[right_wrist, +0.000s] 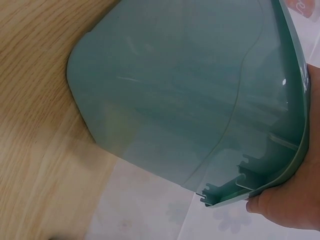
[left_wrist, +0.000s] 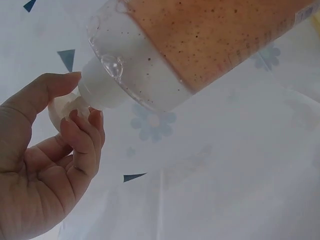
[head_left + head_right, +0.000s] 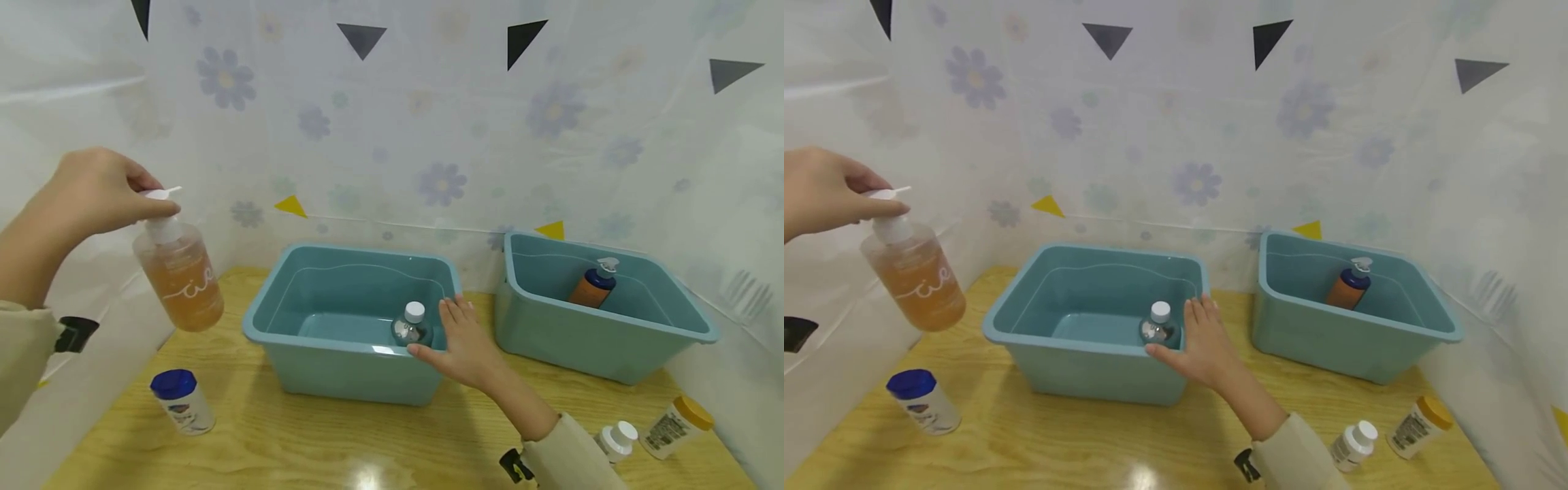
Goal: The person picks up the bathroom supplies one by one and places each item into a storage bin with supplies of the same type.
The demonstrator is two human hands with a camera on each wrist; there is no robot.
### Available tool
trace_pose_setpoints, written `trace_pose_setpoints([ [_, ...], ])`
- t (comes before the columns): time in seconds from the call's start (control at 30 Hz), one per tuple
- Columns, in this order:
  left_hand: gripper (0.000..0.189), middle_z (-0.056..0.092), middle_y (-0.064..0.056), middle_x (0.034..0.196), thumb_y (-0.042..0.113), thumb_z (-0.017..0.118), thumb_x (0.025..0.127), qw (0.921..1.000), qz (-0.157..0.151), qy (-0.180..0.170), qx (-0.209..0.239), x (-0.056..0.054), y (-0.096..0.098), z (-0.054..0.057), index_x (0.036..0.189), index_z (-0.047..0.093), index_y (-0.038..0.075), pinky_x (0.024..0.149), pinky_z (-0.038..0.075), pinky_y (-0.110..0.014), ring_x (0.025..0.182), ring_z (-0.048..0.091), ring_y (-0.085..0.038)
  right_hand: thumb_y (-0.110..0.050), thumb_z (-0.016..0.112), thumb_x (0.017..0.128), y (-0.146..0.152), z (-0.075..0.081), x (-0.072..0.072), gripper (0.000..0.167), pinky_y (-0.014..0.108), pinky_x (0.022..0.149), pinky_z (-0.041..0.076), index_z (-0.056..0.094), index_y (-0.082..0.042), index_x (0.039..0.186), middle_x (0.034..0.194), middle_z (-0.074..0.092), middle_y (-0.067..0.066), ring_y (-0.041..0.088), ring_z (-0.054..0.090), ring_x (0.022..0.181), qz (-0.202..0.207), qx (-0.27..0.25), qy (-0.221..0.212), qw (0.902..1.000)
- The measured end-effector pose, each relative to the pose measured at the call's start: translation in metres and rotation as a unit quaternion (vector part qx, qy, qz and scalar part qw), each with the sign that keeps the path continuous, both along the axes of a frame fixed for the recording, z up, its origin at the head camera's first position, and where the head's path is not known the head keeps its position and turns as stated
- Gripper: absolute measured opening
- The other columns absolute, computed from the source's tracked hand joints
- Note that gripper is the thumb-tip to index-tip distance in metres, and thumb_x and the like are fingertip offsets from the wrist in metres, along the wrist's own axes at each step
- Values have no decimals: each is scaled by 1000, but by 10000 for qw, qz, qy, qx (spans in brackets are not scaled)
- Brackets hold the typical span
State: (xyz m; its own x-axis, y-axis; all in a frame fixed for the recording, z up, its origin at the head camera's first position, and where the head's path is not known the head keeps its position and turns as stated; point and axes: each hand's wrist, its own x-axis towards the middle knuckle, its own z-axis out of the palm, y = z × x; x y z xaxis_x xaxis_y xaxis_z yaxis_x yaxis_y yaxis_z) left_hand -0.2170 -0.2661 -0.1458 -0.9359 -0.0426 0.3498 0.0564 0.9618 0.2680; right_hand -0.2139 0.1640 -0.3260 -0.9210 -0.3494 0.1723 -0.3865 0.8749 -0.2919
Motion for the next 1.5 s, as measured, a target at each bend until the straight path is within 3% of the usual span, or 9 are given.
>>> trace_pose_setpoints([
  [0.13, 47, 63, -30, 89, 30, 69, 80, 10000, -8, 70, 18, 0, 5, 6, 97, 65, -13, 56, 44, -43, 76, 55, -36, -60, 53, 83, 1, 0, -2, 97, 55, 113, 13, 24, 10, 142, 149, 24, 26, 40, 7, 142, 4, 38, 35, 10000],
  [0.37, 50, 64, -28, 91, 35, 70, 80, 9996, -112, 200, 164, -2, 12, 14, 100, 66, -11, 52, 38, -29, 75, 54, -31, -60, 54, 83, 0, -1, -3, 96, 55, 113, 12, 24, 10, 143, 149, 24, 26, 39, 7, 143, 19, 21, 49, 10000],
  [0.8, 47, 64, -27, 92, 32, 67, 81, 9969, -452, 443, 474, -7, 41, 21, 100, 67, -10, 52, 37, -27, 76, 50, -28, -60, 53, 83, 1, -1, -3, 96, 56, 113, 12, 23, 9, 143, 150, 23, 25, 39, 5, 143, -8, -36, -14, 10000],
  [1.1, 41, 65, -24, 86, 29, 70, 79, 9935, -766, 581, 613, -15, 64, 20, 96, 69, -8, 52, 38, -25, 72, 50, -24, -61, 52, 83, 2, -1, -3, 97, 55, 113, 12, 23, 9, 143, 150, 23, 25, 39, 6, 143, -56, 13, 23, 10000],
  [1.5, 35, 64, -26, 97, 23, 66, 82, 9899, -961, 467, 930, -19, 86, 9, 100, 68, -7, 57, 46, -29, 81, 55, -30, -61, 53, 83, -1, -4, -3, 97, 58, 112, 15, 23, 9, 143, 150, 23, 26, 40, 6, 142, -60, -40, -23, 10000],
])
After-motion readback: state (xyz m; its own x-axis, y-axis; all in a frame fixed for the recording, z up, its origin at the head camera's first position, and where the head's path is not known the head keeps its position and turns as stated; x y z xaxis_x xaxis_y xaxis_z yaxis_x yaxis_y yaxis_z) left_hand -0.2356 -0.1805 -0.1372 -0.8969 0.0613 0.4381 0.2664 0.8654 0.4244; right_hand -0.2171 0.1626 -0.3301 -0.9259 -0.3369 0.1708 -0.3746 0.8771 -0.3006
